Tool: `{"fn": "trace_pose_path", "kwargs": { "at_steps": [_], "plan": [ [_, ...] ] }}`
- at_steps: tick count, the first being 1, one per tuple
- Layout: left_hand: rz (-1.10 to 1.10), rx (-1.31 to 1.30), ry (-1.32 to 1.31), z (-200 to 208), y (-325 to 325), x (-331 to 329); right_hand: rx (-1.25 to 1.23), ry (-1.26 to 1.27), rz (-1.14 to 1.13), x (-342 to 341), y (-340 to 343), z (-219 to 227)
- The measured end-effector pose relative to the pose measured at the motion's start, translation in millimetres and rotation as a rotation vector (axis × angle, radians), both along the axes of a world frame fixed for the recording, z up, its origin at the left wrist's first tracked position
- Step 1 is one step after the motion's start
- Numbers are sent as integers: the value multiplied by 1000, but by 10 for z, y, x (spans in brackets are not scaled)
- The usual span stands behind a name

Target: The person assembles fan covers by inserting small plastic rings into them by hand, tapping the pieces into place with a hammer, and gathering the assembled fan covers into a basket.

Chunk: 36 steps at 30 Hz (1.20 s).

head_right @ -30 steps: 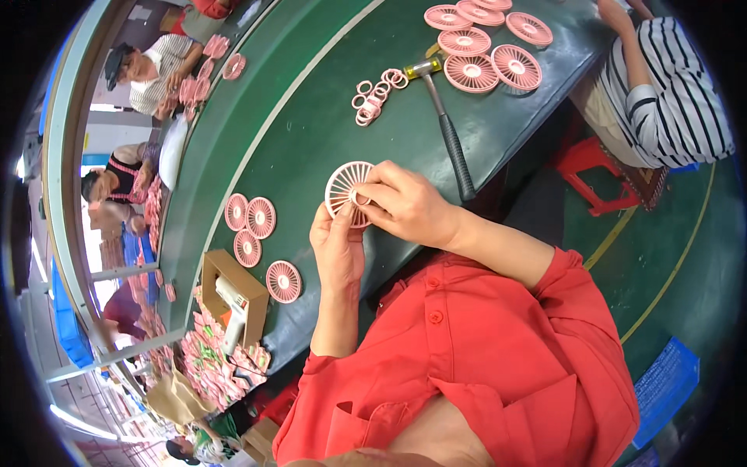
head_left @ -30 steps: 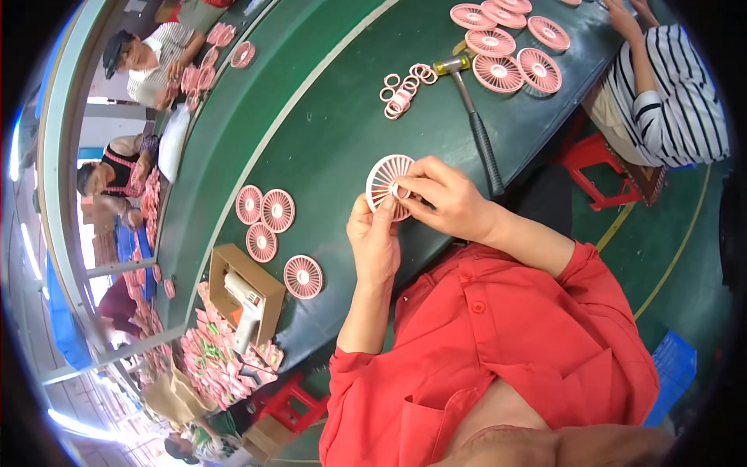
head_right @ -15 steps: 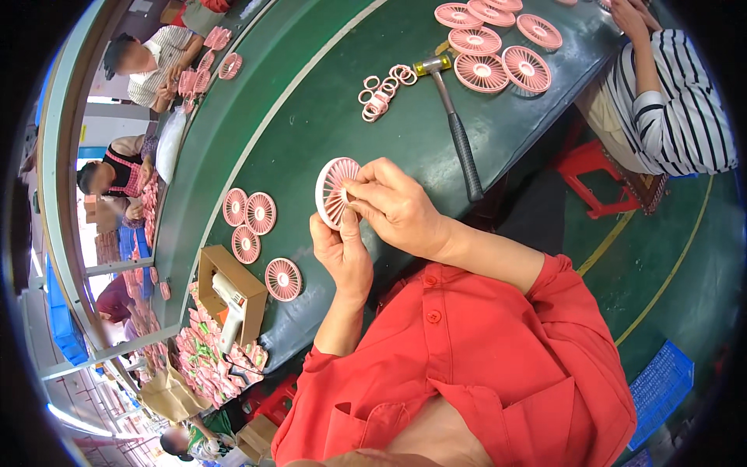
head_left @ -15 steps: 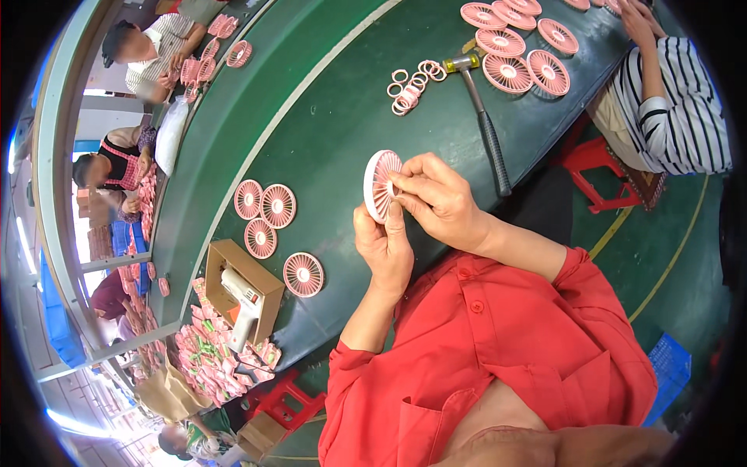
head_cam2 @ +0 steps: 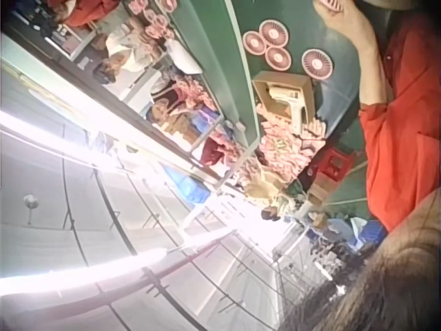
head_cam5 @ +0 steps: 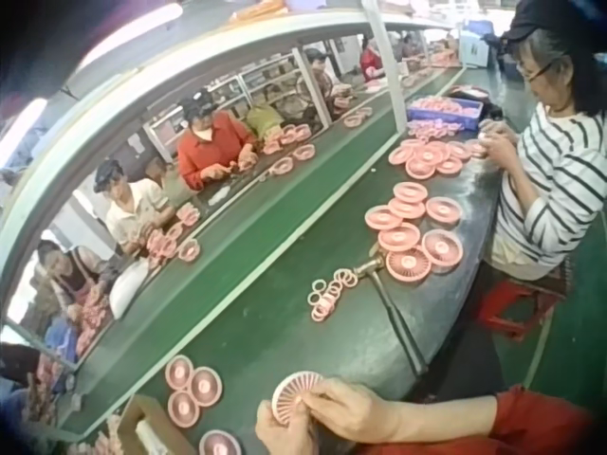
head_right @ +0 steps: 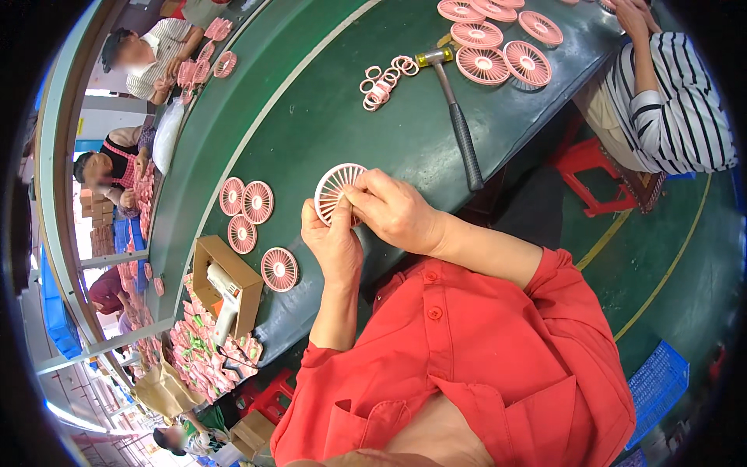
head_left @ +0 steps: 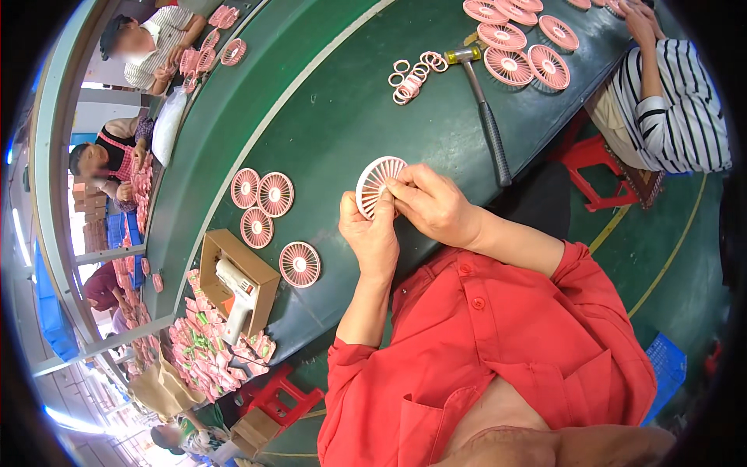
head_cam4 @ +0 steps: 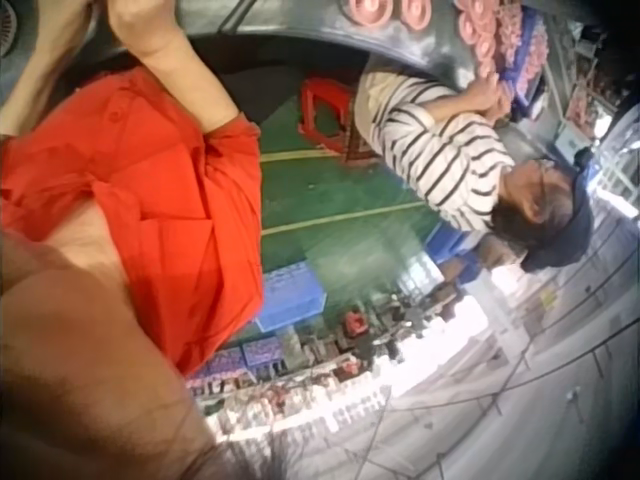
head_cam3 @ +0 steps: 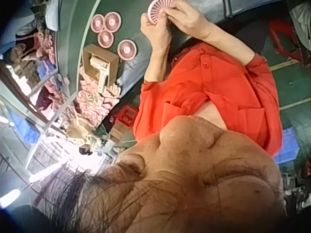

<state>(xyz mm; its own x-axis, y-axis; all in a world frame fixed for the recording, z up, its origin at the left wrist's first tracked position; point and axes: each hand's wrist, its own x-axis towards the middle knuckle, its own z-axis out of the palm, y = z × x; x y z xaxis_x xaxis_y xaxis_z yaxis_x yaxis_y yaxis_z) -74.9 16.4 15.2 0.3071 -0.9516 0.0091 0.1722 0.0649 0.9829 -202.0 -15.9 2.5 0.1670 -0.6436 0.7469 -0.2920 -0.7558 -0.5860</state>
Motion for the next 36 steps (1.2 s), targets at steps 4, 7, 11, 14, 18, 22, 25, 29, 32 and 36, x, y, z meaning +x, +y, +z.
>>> {"fn": "trace_pose_path", "kwargs": {
  "at_steps": [4, 7, 11, 14, 18, 22, 25, 29, 32, 36],
  "plan": [
    [82, -12, -275, -66, 77, 90, 49, 66, 44, 5, 44, 1],
    [26, -89, -772, -7, 137, 319, 114, 176, 160, -248, -187, 60],
    [-65, -435, -1418, -22, 176, 833, 104, 310, -221, -599, -886, -26],
    [-110, -110, -1534, -123, 311, 1015, 105, 352, -210, -661, -1242, -19],
    [-159, -65, -1616, 372, 142, 765, 219, 553, -259, -608, -1483, -53],
    [-272, -372, -1457, 662, -678, 359, 156, 540, -201, -598, -1585, -166],
    [-414, -538, -1281, 806, -1628, -210, 240, 373, -146, -537, -1567, -302],
    [-615, -476, -1115, 845, -2834, -1511, 208, 166, -69, -655, -1436, -335],
    [-633, -588, -1269, 548, -3661, -2451, 29, 316, -158, -800, -1134, -136],
    [-448, -311, -1271, 202, -4263, -3547, 98, 214, 3, -877, -943, -387]
  ]
}}
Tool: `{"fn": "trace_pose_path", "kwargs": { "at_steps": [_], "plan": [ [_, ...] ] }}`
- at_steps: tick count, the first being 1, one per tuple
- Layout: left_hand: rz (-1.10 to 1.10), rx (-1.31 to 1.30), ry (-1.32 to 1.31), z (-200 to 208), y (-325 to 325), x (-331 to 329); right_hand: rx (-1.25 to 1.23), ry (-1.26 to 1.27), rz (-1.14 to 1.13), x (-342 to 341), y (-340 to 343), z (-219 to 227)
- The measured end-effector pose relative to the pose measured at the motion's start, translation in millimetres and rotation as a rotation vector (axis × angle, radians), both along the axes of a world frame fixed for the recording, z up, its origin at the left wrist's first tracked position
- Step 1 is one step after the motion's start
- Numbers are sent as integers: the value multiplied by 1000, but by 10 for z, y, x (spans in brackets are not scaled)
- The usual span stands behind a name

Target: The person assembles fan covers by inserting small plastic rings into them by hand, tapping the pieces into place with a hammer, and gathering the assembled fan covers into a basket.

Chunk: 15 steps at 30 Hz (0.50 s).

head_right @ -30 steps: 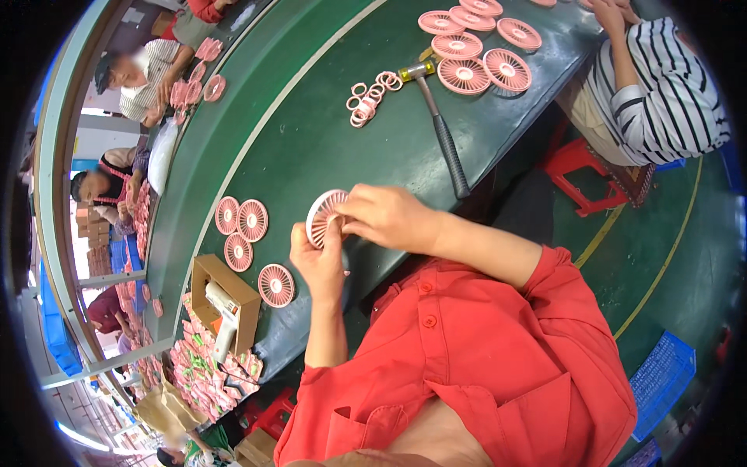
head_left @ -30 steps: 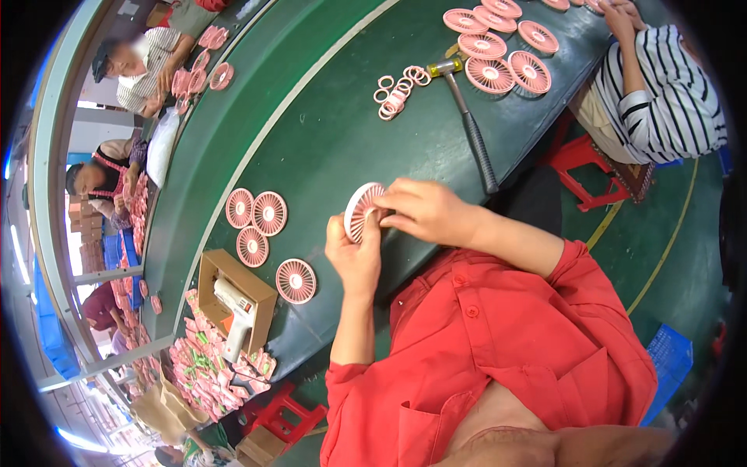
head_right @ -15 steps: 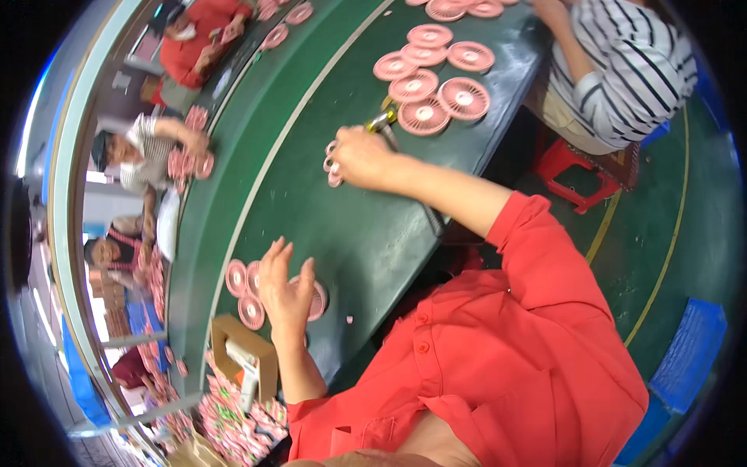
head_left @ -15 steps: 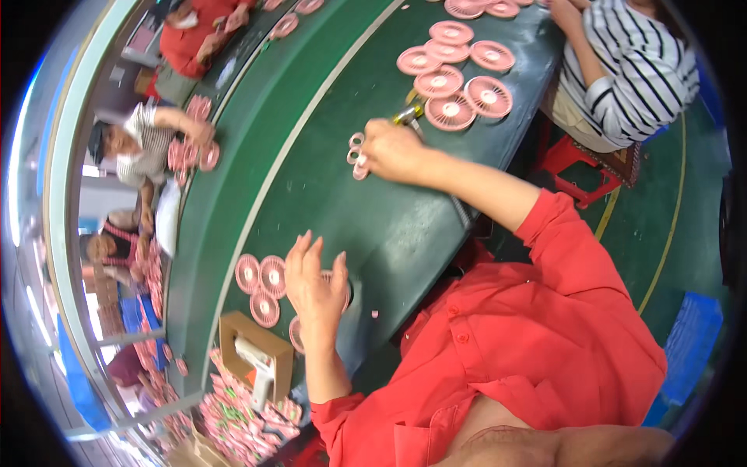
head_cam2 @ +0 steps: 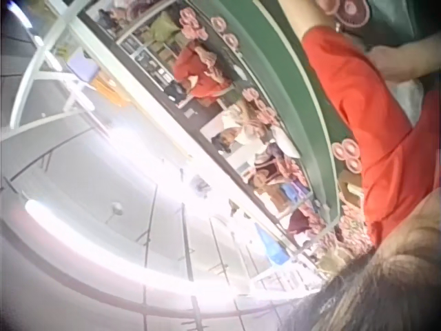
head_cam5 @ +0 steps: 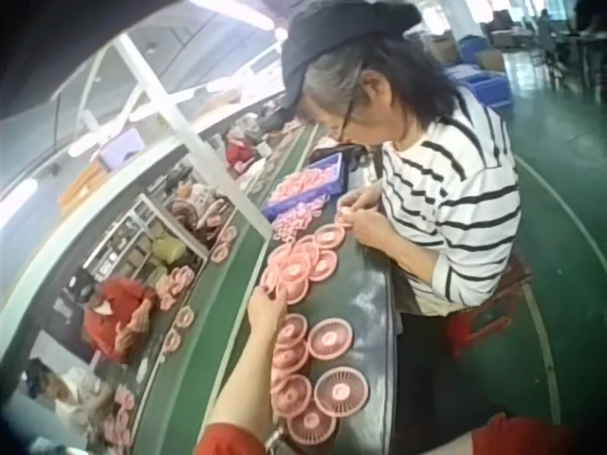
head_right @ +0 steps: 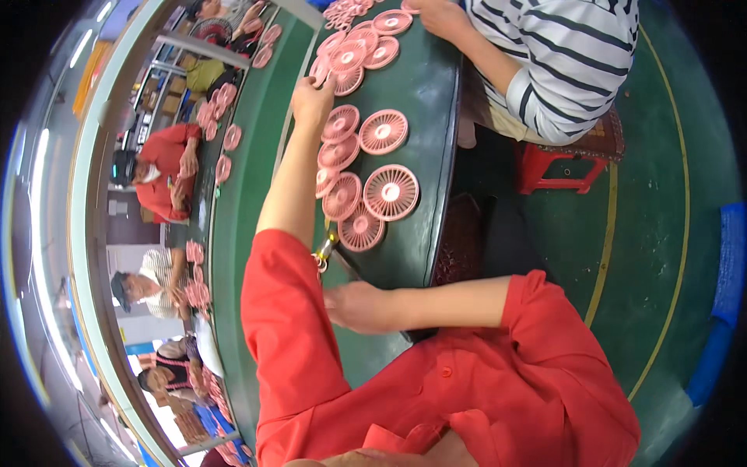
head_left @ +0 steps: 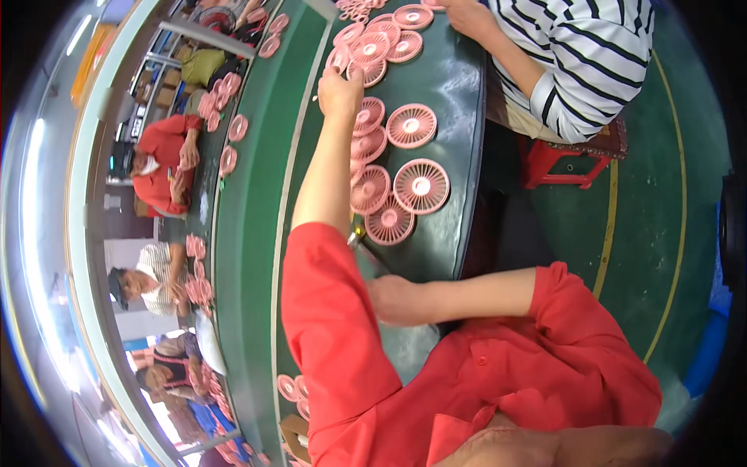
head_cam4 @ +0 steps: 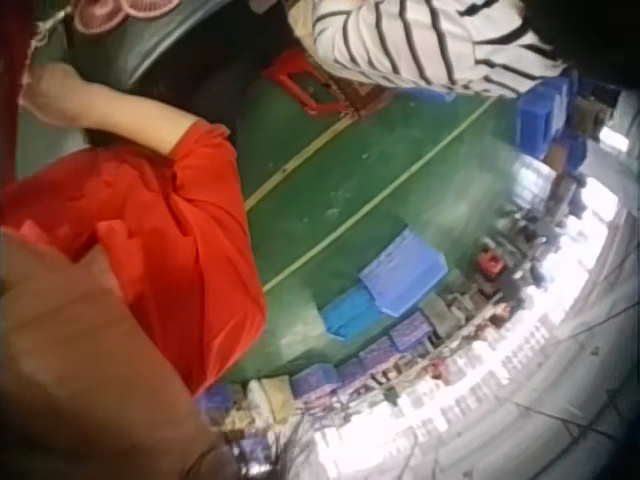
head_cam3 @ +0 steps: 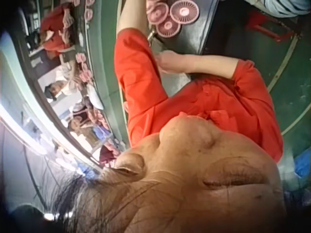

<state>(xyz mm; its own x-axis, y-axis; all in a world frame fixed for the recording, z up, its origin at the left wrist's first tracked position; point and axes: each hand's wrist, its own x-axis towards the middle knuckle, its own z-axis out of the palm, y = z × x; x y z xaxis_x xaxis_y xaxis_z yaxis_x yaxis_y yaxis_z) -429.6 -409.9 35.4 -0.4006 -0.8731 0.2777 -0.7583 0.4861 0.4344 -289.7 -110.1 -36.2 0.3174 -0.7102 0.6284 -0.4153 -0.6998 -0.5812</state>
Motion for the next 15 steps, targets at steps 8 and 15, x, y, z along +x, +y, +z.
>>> {"fn": "trace_pose_path", "kwargs": {
  "at_steps": [8, 15],
  "plan": [
    [50, -78, -324, -123, -92, -993, 28, -454, -52, -113, 44, -36],
    [-212, -323, -139, -187, -221, -590, 680, -274, 191, -272, 85, 250]
  ]
}}
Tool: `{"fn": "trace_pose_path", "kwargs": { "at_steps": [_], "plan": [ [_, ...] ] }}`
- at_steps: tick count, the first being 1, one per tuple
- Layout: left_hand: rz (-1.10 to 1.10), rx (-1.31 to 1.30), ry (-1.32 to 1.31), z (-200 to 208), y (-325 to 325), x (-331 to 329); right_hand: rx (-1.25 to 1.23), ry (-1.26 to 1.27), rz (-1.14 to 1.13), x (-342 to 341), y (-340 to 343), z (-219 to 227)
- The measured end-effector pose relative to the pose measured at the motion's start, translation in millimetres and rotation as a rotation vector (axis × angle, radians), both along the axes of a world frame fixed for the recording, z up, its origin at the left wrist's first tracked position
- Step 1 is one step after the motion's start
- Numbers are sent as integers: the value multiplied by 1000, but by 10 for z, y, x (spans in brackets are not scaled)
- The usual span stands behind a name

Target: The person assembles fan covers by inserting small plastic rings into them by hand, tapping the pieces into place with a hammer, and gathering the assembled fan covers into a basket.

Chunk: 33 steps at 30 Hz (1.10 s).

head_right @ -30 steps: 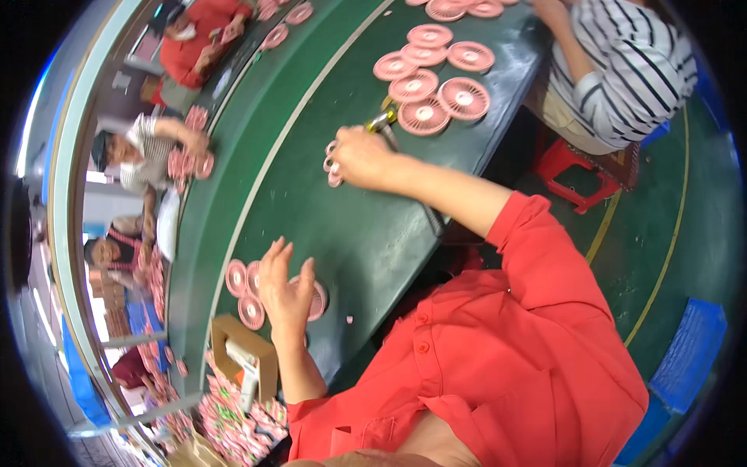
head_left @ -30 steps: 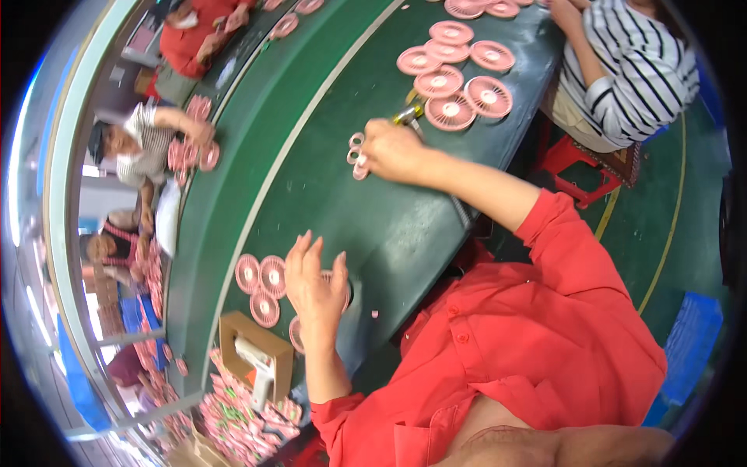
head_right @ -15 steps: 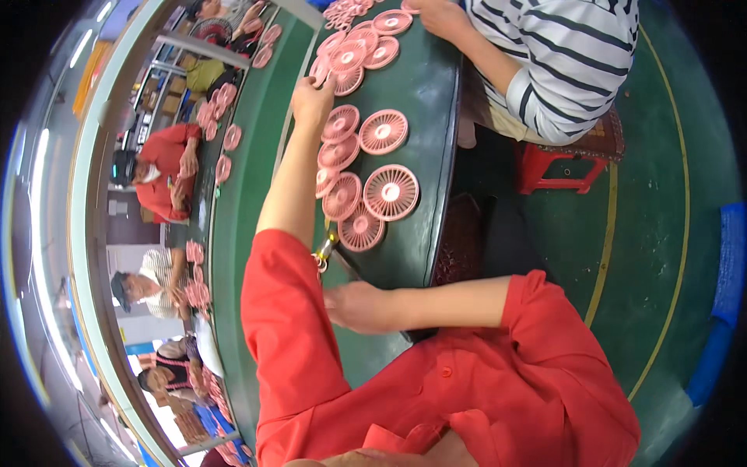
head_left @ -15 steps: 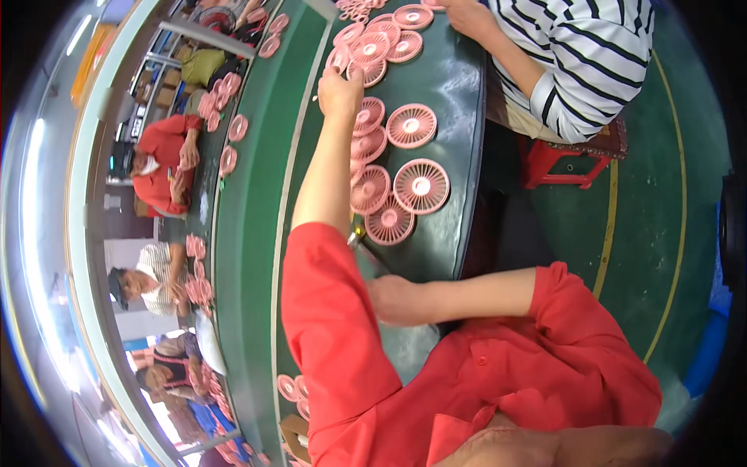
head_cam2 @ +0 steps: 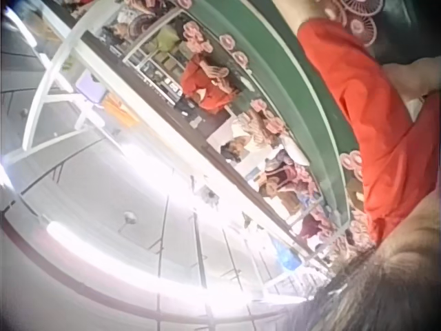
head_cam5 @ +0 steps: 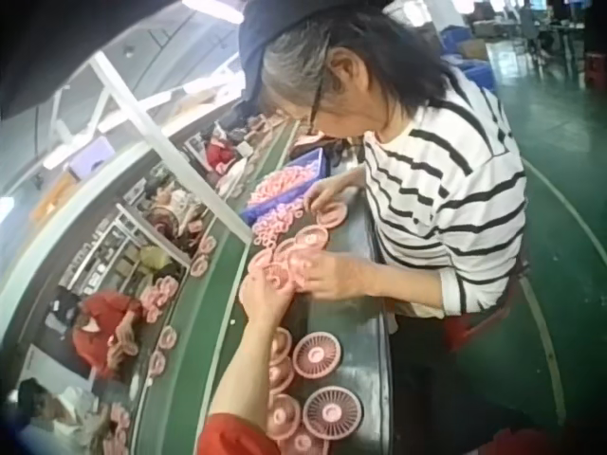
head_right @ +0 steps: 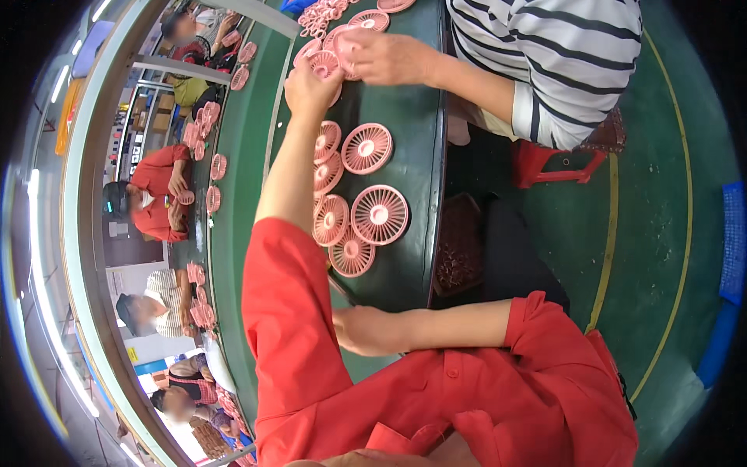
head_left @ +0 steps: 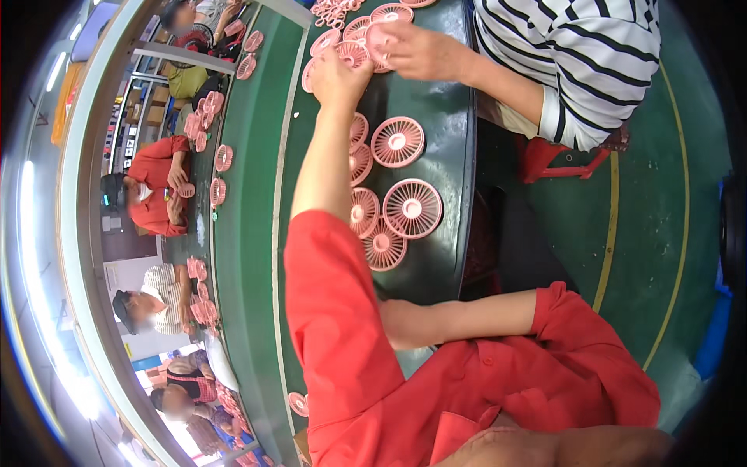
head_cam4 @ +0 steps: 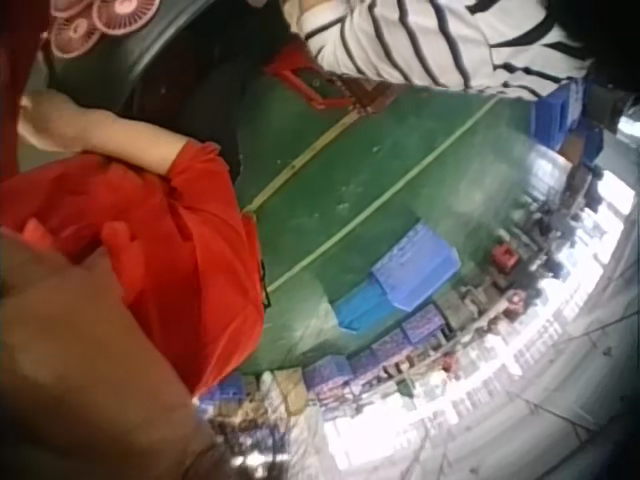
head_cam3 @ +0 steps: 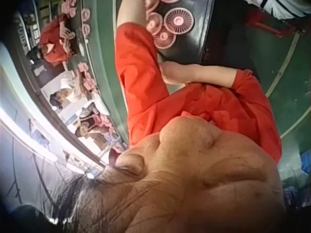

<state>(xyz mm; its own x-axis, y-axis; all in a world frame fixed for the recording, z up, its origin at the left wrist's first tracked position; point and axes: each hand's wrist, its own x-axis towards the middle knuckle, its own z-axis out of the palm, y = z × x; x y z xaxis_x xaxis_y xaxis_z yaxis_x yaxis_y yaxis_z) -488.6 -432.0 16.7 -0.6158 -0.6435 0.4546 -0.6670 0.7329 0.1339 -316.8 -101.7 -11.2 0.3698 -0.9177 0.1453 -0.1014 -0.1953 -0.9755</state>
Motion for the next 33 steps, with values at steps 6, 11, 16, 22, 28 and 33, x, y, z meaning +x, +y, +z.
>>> {"fn": "trace_pose_path", "kwargs": {
  "at_steps": [6, 11, 16, 22, 28, 33],
  "plan": [
    [-107, 1157, 765, 427, 567, 1714, -540, -95, -486, -50, -109, -177],
    [-137, 1734, 1400, 590, 1773, 3341, -123, -350, -335, -74, -16, 1],
    [293, 1445, 1288, 485, 2988, 3867, -82, -376, -228, 209, 146, 239],
    [238, 1533, 1387, 324, 3540, 4043, -293, -54, -281, 464, 381, 479],
    [219, 1455, 1425, 299, 3748, 4028, -322, 24, -304, 527, 463, 515],
    [121, 1389, 1409, 301, 3860, 3952, -405, 61, -319, 556, 497, 519]
  ]
}}
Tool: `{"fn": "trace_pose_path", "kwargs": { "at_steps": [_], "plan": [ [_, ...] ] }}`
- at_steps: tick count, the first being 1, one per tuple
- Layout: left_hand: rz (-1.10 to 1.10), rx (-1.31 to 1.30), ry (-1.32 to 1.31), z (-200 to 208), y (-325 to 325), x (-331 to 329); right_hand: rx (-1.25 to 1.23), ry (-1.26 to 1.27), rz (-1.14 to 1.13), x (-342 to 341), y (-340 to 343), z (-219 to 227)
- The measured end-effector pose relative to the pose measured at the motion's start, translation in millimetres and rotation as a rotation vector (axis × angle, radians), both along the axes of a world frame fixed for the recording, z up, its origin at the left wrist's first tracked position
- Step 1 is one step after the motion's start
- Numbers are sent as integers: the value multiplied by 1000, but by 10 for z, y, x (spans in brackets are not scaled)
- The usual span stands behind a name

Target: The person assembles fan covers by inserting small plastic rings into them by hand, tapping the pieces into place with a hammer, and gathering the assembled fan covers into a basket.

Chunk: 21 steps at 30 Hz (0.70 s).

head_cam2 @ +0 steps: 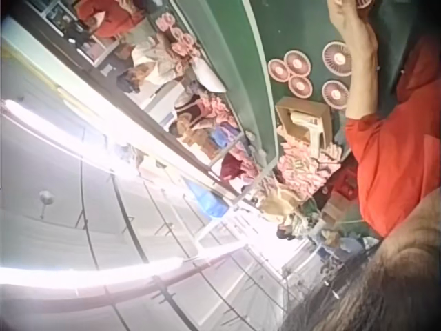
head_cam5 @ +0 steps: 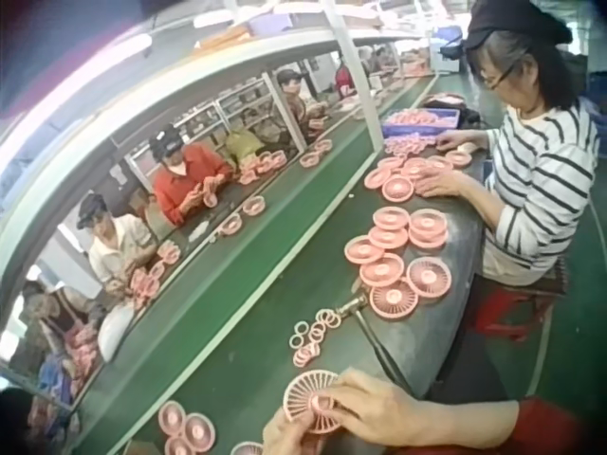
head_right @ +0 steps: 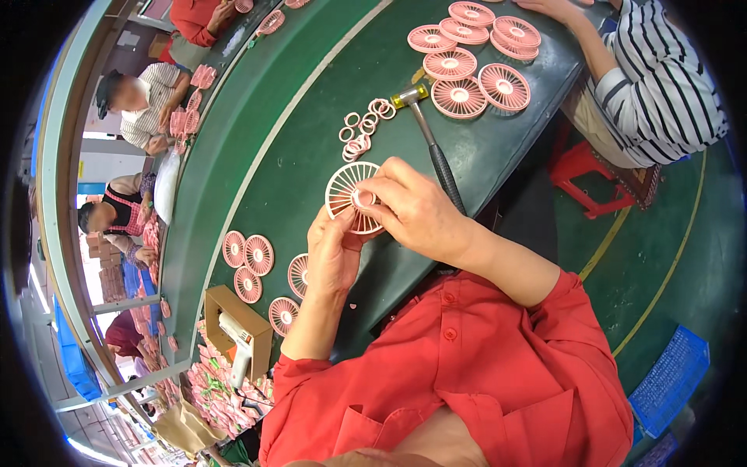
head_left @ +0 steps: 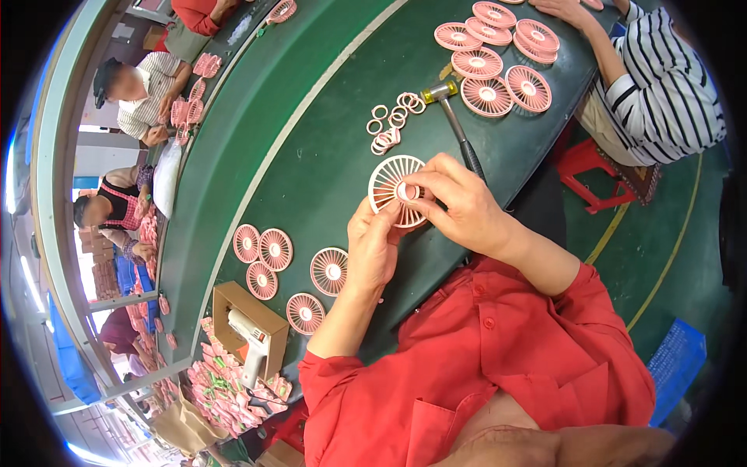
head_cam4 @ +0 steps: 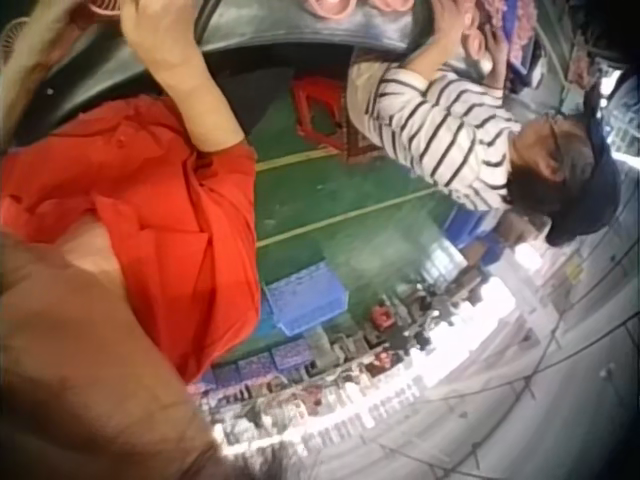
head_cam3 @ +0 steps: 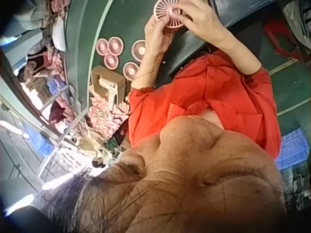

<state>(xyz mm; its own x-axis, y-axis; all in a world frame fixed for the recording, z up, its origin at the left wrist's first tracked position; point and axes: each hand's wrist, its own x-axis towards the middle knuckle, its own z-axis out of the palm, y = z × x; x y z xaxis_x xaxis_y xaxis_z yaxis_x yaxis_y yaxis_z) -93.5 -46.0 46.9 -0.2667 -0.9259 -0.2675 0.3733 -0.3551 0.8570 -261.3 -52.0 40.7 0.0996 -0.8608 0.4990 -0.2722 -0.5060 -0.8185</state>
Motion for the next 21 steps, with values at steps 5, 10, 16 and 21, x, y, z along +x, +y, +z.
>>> {"fn": "trace_pose_path", "kwargs": {
  "at_steps": [5, 10, 16, 21],
  "plan": [
    [85, -168, -65, -34, 118, -100, -111, 49, -53, 15, 17, 17],
    [161, -352, -275, -124, 207, -137, -89, 18, -50, 11, 36, 76],
    [289, -619, -504, -181, 269, -168, -44, -102, -12, 73, 49, 63],
    [270, -796, -638, -290, 235, -24, -1, -170, 19, 105, 51, 60]
  ]
}}
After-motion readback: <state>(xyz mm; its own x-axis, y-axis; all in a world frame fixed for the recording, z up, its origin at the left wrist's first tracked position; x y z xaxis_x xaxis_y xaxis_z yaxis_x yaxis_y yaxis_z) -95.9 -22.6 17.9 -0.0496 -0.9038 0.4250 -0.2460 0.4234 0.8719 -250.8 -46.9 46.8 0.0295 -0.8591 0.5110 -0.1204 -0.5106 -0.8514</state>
